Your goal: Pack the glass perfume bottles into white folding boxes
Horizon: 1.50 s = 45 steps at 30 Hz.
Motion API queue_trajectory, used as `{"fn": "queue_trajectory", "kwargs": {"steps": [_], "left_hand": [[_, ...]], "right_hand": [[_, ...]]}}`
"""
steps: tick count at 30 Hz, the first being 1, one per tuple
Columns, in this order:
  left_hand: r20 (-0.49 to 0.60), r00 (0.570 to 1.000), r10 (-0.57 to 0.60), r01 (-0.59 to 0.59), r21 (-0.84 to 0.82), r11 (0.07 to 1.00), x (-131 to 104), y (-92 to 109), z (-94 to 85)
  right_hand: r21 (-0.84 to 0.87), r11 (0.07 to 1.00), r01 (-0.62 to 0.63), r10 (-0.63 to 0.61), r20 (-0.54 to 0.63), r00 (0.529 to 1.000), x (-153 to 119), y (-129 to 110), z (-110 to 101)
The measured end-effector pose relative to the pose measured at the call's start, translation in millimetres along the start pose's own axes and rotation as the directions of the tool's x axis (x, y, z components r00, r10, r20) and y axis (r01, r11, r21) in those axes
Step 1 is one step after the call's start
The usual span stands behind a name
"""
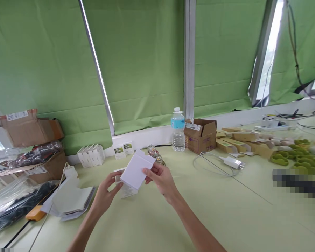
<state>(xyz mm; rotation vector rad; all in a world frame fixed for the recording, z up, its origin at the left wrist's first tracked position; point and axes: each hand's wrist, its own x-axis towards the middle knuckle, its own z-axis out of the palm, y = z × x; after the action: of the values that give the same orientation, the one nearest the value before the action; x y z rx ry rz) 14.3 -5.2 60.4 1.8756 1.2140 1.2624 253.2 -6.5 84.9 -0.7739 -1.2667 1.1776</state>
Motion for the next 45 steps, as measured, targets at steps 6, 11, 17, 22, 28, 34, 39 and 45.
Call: {"fn": "queue_trajectory", "kwargs": {"steps": [6,11,17,22,28,34,39,45], "left_hand": [[0.165,0.986,-0.025,0.046,-0.125,0.991,-17.2,19.1,-1.3],[0.208,0.977,-0.047,0.084,-0.171,0.982,-21.3,25.8,-2.8],[0.226,0.973,-0.042,0.084,-0.178,0.98,-22.8,26.9,-0.2],[0.205,0.977,-0.051,0.087,-0.167,0.982,-23.4,28.2,-0.8],[0.151,0.988,-0.031,0.046,-0.102,0.994,-24.3,26.9,0.6],[0.142,0.99,0.001,0.006,-0.048,0.999,-24.3,23.3,0.6],[0.118,0.992,0.042,-0.044,0.009,0.999,-25.4,20.0,2.8],[0.136,0.989,0.052,-0.072,0.143,0.987,-26.5,16.1,2.3]], "right_hand": [[0.051,0.997,0.055,-0.058,0.061,0.996,-5.1,-3.6,5.8],[0.072,0.995,0.073,-0.078,0.074,0.994,-8.4,-5.1,10.1],[-0.042,0.995,0.09,-0.087,0.073,0.994,-7.7,-1.7,9.8],[-0.133,0.986,0.098,-0.089,0.068,0.994,-8.0,-4.1,7.0],[-0.188,0.977,0.102,-0.093,0.054,0.994,-7.5,-5.1,2.9],[-0.226,0.969,0.103,-0.085,0.084,0.993,-6.8,-2.3,1.0],[-0.319,0.938,0.133,-0.101,0.115,0.988,-8.5,-4.3,2.4],[-0.438,0.876,0.203,-0.17,0.115,0.979,-12.6,-8.5,9.6]]}}
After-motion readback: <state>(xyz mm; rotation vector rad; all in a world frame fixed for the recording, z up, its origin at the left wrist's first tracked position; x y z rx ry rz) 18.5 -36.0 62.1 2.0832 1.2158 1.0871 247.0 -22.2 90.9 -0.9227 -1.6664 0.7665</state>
